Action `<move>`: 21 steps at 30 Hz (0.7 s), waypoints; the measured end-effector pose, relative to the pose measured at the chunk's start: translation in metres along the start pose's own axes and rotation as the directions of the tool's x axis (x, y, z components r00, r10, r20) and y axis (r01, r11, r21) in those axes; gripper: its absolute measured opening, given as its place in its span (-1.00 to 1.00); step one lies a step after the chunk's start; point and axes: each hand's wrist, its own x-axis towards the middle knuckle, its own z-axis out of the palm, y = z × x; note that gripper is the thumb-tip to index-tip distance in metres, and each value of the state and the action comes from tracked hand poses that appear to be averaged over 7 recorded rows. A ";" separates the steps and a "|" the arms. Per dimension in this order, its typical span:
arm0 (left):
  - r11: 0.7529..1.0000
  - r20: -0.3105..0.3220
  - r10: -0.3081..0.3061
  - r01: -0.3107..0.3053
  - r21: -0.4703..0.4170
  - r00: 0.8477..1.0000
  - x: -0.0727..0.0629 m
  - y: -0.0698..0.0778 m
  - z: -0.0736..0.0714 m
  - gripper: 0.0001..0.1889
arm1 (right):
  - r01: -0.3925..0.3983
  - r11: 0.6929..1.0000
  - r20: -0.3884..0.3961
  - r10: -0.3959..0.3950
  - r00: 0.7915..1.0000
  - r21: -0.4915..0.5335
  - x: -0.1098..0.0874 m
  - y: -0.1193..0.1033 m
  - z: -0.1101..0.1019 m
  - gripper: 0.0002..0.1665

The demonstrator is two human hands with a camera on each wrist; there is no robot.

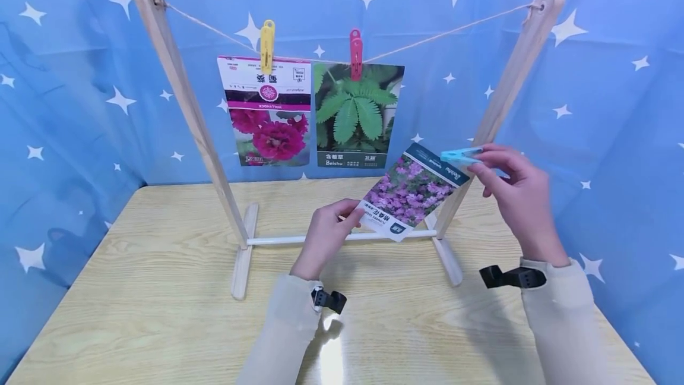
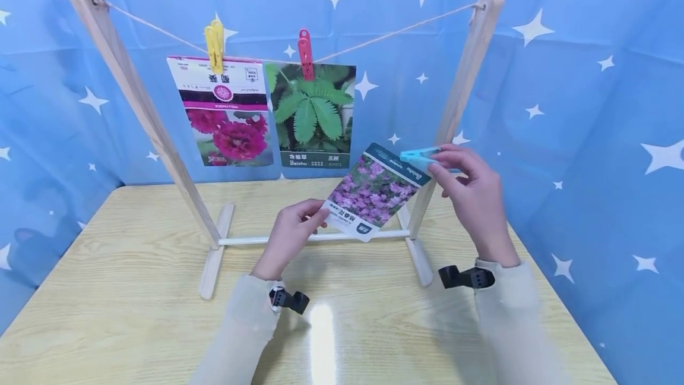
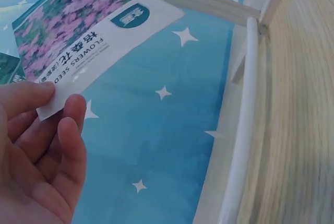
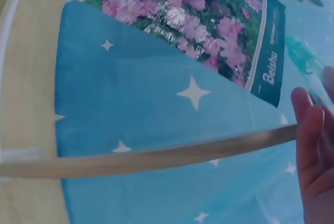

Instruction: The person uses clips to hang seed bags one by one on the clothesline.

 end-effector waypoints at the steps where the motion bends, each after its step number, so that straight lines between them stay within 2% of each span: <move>1: 1.000 -0.005 -0.001 0.001 -0.011 1.000 0.000 0.002 -0.001 -0.75 | 0.012 1.000 0.007 -0.012 1.000 -0.013 0.003 -0.002 -0.001 -0.72; 5: 0.999 -0.016 -0.005 0.004 -0.045 1.000 -0.003 0.005 -0.001 -0.74 | 0.035 0.997 0.058 -0.031 0.998 -0.074 0.014 -0.004 -0.007 -0.73; 8: 0.994 0.011 -0.030 0.031 -0.109 1.000 -0.005 0.006 0.003 -0.74 | 0.024 0.992 0.087 -0.014 0.996 -0.121 0.018 -0.004 -0.013 -0.72; 12: 0.969 0.068 -0.058 0.073 -0.235 0.996 -0.004 0.007 0.009 -0.74 | 0.026 0.984 0.105 -0.007 0.994 -0.176 0.017 -0.009 -0.022 -0.73; 14: 0.958 0.077 -0.064 0.083 -0.276 0.995 -0.003 0.008 0.010 -0.74 | 0.041 0.976 0.116 -0.017 0.993 -0.212 0.019 -0.013 -0.025 -0.74; 18: 0.950 0.071 -0.070 0.088 -0.298 0.995 -0.003 0.008 0.009 -0.74 | 0.086 0.956 0.147 -0.046 0.988 -0.281 0.025 -0.021 -0.025 -0.74; 21: 0.949 0.065 -0.076 0.092 -0.301 0.995 -0.003 0.006 0.008 -0.74 | 0.118 0.950 0.162 -0.073 0.984 -0.290 0.030 -0.025 -0.023 -0.75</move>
